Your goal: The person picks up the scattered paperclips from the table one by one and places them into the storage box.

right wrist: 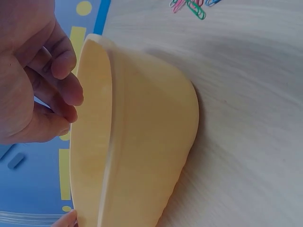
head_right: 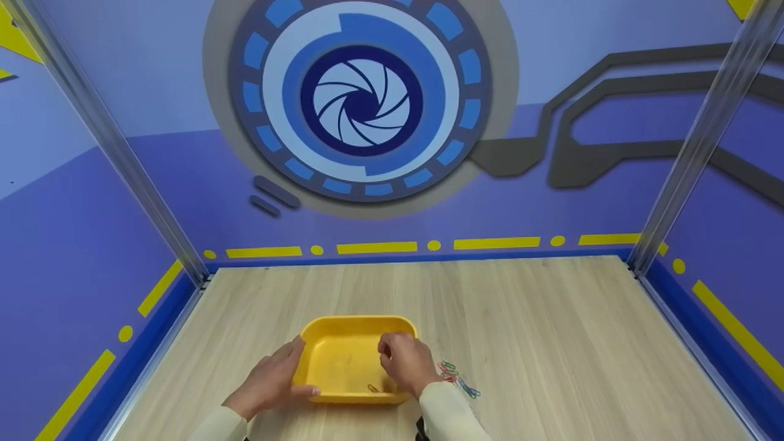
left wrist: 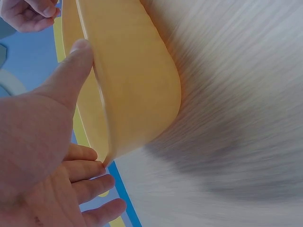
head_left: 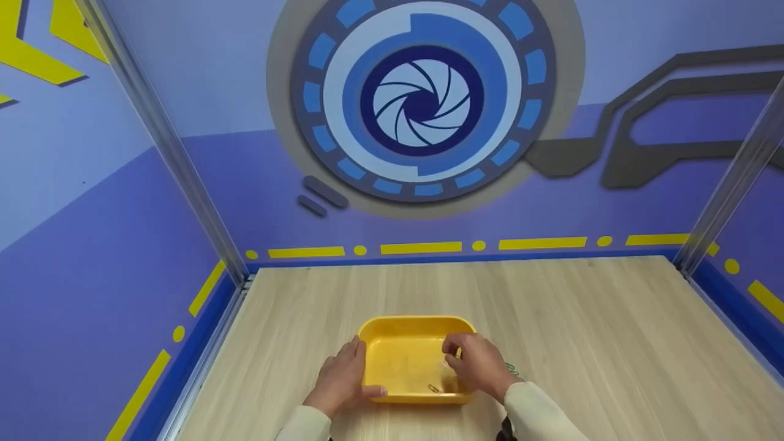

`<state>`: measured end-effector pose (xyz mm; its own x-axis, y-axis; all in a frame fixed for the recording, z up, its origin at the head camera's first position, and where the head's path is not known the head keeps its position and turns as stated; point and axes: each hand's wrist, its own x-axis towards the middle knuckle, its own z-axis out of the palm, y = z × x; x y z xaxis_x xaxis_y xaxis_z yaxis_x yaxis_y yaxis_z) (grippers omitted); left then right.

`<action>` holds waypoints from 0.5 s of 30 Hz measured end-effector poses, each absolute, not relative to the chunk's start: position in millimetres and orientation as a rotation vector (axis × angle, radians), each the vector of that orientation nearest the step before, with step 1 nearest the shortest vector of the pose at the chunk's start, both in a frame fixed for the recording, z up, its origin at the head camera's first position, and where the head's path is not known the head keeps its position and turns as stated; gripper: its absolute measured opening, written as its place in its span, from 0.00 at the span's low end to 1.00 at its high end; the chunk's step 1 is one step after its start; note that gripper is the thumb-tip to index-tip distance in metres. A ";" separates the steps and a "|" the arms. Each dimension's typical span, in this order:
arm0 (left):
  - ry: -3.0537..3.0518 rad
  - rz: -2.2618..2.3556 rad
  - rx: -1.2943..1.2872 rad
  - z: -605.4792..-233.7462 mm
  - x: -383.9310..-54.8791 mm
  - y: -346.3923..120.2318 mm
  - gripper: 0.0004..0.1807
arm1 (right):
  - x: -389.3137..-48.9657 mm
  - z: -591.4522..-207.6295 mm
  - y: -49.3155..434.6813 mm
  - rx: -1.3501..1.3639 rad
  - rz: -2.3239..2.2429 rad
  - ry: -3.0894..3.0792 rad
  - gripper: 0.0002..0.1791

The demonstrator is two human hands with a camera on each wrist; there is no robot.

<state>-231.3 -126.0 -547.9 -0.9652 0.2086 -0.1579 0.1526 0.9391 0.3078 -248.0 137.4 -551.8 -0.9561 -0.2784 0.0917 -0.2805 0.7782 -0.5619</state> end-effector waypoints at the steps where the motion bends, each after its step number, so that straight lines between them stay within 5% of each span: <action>1: 2.902 0.440 0.262 -548.2 -231.6 -125.7 0.54 | -247.6 -551.9 138.4 0.466 0.932 -2.948 0.04; 15: 2.907 0.432 0.239 -547.5 -231.9 -124.5 0.55 | -246.2 -549.2 150.5 0.346 0.891 -2.977 0.04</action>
<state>-231.9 -124.5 -547.5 -0.9685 0.1863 -0.1651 0.1302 0.9445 0.3017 -246.2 150.5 -549.2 -0.9754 -0.2062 0.0774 -0.2148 0.8132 -0.5408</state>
